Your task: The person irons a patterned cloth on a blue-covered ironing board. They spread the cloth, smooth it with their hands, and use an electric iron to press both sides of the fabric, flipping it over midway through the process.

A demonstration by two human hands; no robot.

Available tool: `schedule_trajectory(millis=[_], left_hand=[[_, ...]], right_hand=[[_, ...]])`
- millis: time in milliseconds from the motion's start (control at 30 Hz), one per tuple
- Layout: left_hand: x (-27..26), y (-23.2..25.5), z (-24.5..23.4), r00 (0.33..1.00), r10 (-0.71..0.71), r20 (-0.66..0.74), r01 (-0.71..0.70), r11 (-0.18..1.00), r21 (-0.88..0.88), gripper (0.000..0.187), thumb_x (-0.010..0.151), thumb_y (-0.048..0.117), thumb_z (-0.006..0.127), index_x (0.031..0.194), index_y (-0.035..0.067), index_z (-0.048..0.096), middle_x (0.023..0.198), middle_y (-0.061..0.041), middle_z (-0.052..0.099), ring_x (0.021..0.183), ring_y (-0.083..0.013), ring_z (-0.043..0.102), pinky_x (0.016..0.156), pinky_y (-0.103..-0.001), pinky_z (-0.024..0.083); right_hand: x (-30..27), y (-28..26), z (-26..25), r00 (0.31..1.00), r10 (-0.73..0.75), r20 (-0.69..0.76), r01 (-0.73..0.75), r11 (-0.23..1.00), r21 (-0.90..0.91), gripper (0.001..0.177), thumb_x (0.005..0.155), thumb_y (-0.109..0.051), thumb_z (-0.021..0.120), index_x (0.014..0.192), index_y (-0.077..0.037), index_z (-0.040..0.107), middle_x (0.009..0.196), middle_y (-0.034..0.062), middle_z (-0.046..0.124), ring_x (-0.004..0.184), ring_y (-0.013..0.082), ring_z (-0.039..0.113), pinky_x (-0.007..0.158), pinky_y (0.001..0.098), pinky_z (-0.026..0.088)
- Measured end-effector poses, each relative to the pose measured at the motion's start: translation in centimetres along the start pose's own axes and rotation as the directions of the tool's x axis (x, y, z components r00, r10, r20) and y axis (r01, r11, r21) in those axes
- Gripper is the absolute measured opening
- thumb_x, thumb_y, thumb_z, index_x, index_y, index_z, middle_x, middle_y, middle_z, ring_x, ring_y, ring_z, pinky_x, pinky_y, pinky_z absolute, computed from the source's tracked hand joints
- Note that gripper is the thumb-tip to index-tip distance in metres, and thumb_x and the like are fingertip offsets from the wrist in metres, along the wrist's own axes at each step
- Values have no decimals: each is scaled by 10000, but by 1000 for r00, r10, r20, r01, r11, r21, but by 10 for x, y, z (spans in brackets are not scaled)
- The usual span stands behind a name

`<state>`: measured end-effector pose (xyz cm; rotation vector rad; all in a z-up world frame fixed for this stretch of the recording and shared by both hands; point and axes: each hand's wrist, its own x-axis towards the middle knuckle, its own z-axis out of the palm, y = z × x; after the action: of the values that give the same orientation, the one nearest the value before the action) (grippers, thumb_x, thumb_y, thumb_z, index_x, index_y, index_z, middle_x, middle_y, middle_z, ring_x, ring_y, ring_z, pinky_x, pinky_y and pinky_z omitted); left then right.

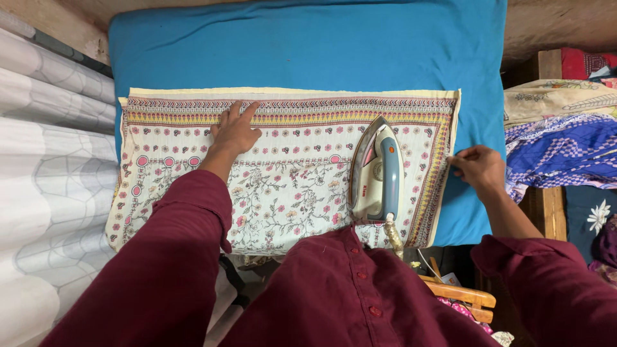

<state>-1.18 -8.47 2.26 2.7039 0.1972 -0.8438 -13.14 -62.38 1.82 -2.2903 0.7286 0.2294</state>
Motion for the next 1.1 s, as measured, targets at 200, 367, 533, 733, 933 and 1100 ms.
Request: schedule_trajectory(millis=[200, 367, 533, 733, 933, 1100], left_hand=[[2, -6, 5, 999, 39, -12, -38, 999, 17, 819, 916, 344, 650, 1611, 416, 223, 1722, -17, 68, 1579, -303, 79, 1217, -609, 160], [0, -13, 9, 996, 78, -42, -77, 997, 32, 852, 945, 414, 626, 1628, 363, 118, 1717, -1, 26, 1566, -336, 22, 1209, -637, 127], [-4, -20, 3, 1000, 6, -5, -6, 1000, 21, 854, 942, 389, 617, 1633, 391, 115, 1736, 13, -7, 1581, -352, -12, 1200, -680, 145], [5, -28, 0, 999, 13, 50, -17, 997, 78, 822, 968, 464, 529, 1634, 418, 48, 1734, 53, -55, 1584, -346, -38, 1222, -670, 114], [12, -30, 0, 998, -2, 68, -4, 996, 84, 785, 990, 501, 469, 1630, 424, 20, 1731, 74, -100, 1584, -349, -27, 1228, -655, 113], [15, -29, -7, 997, -29, 75, 20, 993, 118, 773, 1004, 515, 443, 1637, 421, 11, 1736, 73, -92, 1589, -338, 6, 1225, -662, 148]], right_hand=[[-63, -53, 4, 991, -92, 97, 39, 893, 448, 223, 1043, -210, 618, 1106, -4, 673, 924, 66, 659, 765, 159, 675, 664, 283, 531], [-143, -120, 39, 925, -335, 181, 259, 903, 344, 370, 958, -171, 667, 1255, -1, 526, 1086, 96, 617, 901, 177, 648, 726, 332, 551], [-156, -148, 59, 931, -364, 2, 364, 931, -21, 546, 832, -82, 795, 1256, 26, 469, 1131, 194, 474, 872, 256, 592, 652, 353, 575], [-139, -139, 87, 943, 208, 261, -308, 846, 435, 428, 894, -149, 701, 1223, -59, 443, 804, 120, 573, 585, 178, 560, 480, 352, 472], [-150, -115, 93, 988, 56, 146, -112, 905, 409, 219, 930, -197, 700, 1020, -6, 643, 665, 50, 551, 520, 148, 510, 457, 318, 411], [-135, -100, 93, 989, 143, -45, -104, 871, 480, 235, 940, -184, 690, 1054, 10, 622, 710, 74, 590, 556, 151, 555, 481, 328, 442]])
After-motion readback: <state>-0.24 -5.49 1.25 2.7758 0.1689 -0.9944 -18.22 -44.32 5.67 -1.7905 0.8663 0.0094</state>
